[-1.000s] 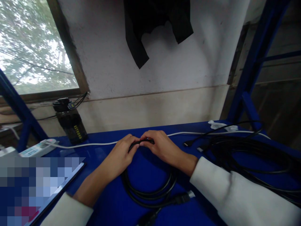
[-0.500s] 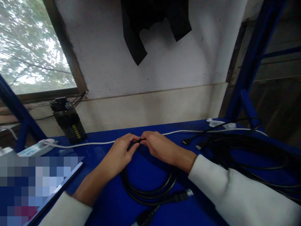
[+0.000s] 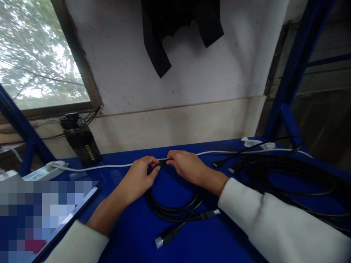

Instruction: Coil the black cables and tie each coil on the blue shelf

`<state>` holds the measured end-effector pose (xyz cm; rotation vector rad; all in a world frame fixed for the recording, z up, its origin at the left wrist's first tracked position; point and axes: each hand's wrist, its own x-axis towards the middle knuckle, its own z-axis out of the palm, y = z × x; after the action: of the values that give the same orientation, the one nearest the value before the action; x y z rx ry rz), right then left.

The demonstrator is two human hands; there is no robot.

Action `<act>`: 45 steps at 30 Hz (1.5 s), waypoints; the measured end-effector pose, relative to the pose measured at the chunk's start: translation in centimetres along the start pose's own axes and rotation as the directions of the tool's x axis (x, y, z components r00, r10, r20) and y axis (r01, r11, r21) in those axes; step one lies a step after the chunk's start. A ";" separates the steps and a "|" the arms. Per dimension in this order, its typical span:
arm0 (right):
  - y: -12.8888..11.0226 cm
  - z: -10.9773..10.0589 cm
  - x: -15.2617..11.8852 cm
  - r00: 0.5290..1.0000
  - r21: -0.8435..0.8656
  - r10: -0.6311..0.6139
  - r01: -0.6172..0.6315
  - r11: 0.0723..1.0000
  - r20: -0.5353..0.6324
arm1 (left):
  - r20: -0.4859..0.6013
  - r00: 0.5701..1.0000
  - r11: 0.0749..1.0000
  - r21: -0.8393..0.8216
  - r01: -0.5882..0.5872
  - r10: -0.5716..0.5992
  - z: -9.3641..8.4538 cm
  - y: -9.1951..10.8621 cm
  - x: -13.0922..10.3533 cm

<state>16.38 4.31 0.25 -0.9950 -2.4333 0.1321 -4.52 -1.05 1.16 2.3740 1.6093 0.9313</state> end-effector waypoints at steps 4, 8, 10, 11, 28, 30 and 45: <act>0.6 0.4 0.1 1.000 0.040 0.009 -0.010 0.999 0.007 | -0.004 1.000 1.000 -0.003 0.002 -0.002 0.1 -0.3 0.0; 0.5 0.4 0.0 1.000 0.046 0.024 -0.025 0.999 0.018 | -0.016 1.000 1.000 -0.013 0.007 -0.008 0.1 -0.4 -0.1; 0.2 0.1 -0.1 0.999 0.030 0.022 -0.023 0.999 0.026 | -0.020 1.000 1.000 -0.020 0.009 -0.009 0.1 -0.3 -0.1; 0.1 0.0 -0.1 0.999 0.020 0.017 -0.018 1.000 0.030 | -0.020 1.000 1.000 -0.024 0.009 -0.010 0.1 -0.3 -0.1; -1.3 -0.1 -0.6 0.993 -0.143 0.000 -0.017 0.990 -0.120 | -0.145 0.987 0.982 -0.166 -0.091 0.067 0.0 0.1 -0.4; -1.9 -0.4 -0.5 0.984 -0.057 -0.011 0.001 0.998 -0.177 | -0.163 0.985 0.970 -0.226 -0.092 0.055 0.1 0.3 -0.3; -5.8 -0.3 -0.2 0.942 0.658 0.108 0.136 0.741 -0.317 | 0.072 0.951 0.226 -0.963 0.145 -0.302 0.8 4.1 0.3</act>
<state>13.02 -0.10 1.99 -0.5920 -1.8338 0.7274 -0.75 -2.32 2.34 1.1404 0.8234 1.4411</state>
